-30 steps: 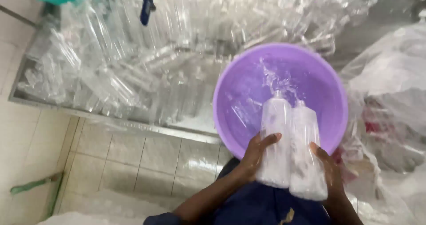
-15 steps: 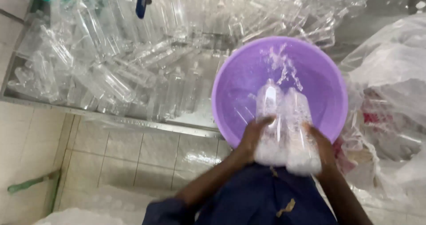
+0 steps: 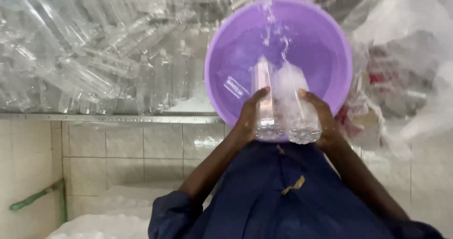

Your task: Rinsing plastic bottles in a basin of water and placing them into a large plastic bag.

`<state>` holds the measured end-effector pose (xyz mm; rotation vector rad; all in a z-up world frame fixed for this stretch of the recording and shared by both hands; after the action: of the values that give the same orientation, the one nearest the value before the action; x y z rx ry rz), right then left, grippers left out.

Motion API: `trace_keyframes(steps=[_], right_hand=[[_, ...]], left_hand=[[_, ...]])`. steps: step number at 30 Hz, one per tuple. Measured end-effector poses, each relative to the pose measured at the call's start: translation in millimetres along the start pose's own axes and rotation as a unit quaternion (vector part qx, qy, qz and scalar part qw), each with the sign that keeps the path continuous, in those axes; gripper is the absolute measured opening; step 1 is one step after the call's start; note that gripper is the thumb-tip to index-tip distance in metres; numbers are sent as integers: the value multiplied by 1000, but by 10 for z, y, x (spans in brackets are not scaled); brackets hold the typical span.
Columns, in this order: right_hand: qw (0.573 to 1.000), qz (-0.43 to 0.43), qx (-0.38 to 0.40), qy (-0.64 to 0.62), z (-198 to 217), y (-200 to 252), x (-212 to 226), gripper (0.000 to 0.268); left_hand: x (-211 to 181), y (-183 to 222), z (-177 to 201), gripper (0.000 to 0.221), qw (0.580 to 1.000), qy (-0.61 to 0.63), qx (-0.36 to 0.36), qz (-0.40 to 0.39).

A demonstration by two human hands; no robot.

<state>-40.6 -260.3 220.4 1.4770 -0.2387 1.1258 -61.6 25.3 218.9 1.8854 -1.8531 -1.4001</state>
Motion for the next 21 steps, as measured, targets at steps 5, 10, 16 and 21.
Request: trace_keyframes(steps=[5,10,16,21], right_hand=[[992,-83,7,-91,-17,-796,-113,69],[976,206,74,-17,-239,-588,634,70],[949,-230,116,-183,-698,-140,1317,67],[962,-184,119,-160,-804,-83,1534,97]], left_hand=[[695,-832,660,88,998,54,33,-9],[673,-203,498,86,988,120,65,74],[390,240,162,93,968,183,65,160],[342,311,164,74,956,253,58,138]])
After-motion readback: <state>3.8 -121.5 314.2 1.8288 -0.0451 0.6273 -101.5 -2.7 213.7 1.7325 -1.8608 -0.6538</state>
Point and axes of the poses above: each hand's wrist, its own y-axis away from the middle knuckle, its own z-axis out of the back of the hand, x = y × z, the point moved 5 cm from there along -y, towards the middle knuckle, and after that the axes turned 15 degrees about y, right-handed, at the moved point
